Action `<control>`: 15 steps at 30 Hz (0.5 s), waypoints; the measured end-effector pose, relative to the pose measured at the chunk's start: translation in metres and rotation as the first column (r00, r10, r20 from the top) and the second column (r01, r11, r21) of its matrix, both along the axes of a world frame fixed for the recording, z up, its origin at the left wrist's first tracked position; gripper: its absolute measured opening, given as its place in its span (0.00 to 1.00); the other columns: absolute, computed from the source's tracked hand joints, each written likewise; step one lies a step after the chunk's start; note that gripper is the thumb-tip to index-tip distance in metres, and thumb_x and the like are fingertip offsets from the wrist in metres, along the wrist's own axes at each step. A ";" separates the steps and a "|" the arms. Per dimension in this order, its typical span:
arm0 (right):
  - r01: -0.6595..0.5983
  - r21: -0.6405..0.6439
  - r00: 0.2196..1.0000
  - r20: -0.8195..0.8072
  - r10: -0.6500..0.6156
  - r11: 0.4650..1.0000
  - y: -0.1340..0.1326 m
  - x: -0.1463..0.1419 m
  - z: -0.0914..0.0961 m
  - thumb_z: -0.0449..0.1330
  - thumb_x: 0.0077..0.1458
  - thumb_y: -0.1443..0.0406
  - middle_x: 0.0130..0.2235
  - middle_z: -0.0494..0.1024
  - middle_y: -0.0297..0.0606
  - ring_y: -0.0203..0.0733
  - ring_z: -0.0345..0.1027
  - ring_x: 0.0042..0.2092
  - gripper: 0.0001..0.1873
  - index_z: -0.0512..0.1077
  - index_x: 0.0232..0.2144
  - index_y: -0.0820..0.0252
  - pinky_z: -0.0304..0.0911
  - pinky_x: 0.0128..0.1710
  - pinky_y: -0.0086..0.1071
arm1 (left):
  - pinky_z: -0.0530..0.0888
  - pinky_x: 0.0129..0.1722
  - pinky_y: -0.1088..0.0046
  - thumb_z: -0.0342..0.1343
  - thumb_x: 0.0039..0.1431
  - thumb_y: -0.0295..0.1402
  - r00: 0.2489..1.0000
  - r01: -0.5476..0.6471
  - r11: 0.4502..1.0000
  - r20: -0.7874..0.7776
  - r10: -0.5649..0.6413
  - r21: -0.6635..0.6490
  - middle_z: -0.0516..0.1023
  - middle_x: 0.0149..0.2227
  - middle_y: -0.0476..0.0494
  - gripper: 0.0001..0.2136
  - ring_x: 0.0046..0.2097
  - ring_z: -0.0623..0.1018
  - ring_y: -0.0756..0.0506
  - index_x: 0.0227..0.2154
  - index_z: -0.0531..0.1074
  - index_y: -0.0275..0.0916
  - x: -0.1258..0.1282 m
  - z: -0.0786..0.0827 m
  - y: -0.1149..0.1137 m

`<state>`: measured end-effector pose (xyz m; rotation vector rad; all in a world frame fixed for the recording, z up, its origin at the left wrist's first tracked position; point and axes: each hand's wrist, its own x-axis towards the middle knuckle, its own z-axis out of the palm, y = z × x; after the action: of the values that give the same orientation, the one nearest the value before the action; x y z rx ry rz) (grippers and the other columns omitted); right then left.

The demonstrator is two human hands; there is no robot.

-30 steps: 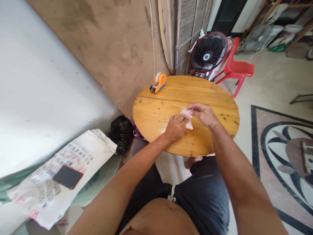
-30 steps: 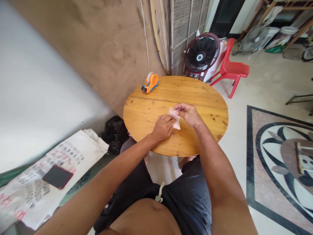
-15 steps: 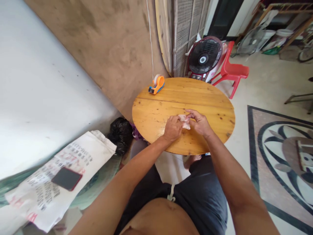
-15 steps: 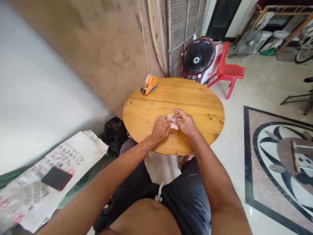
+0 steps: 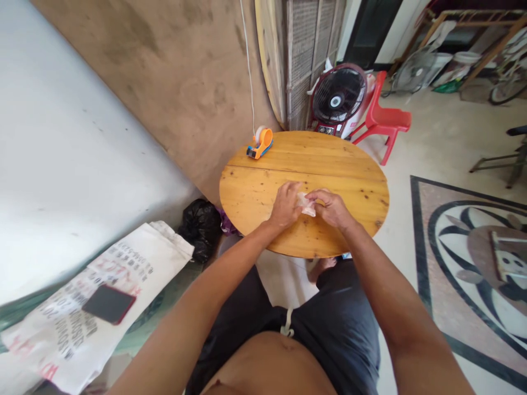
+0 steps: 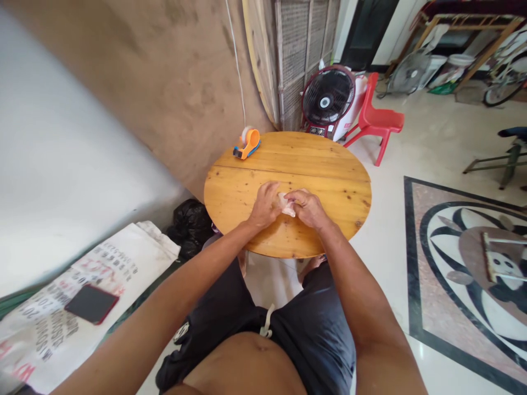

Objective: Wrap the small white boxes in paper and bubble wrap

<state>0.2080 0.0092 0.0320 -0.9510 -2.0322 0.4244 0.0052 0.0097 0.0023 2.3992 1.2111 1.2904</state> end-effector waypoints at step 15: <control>0.039 0.154 0.998 0.047 -0.047 0.987 -0.023 0.001 -0.017 0.63 0.58 0.62 0.48 0.80 0.44 0.53 0.72 0.56 0.14 0.74 0.47 0.53 0.71 0.55 0.50 | 0.75 0.54 0.58 0.55 0.61 0.25 0.990 0.115 0.990 0.067 -0.121 0.079 0.78 0.46 0.38 0.06 0.51 0.75 0.41 0.40 0.72 0.39 0.007 -0.012 -0.001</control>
<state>0.2091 -0.0133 0.0146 -0.9170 -2.0532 0.2193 0.0124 0.0082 -0.0099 2.4124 1.0027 1.3961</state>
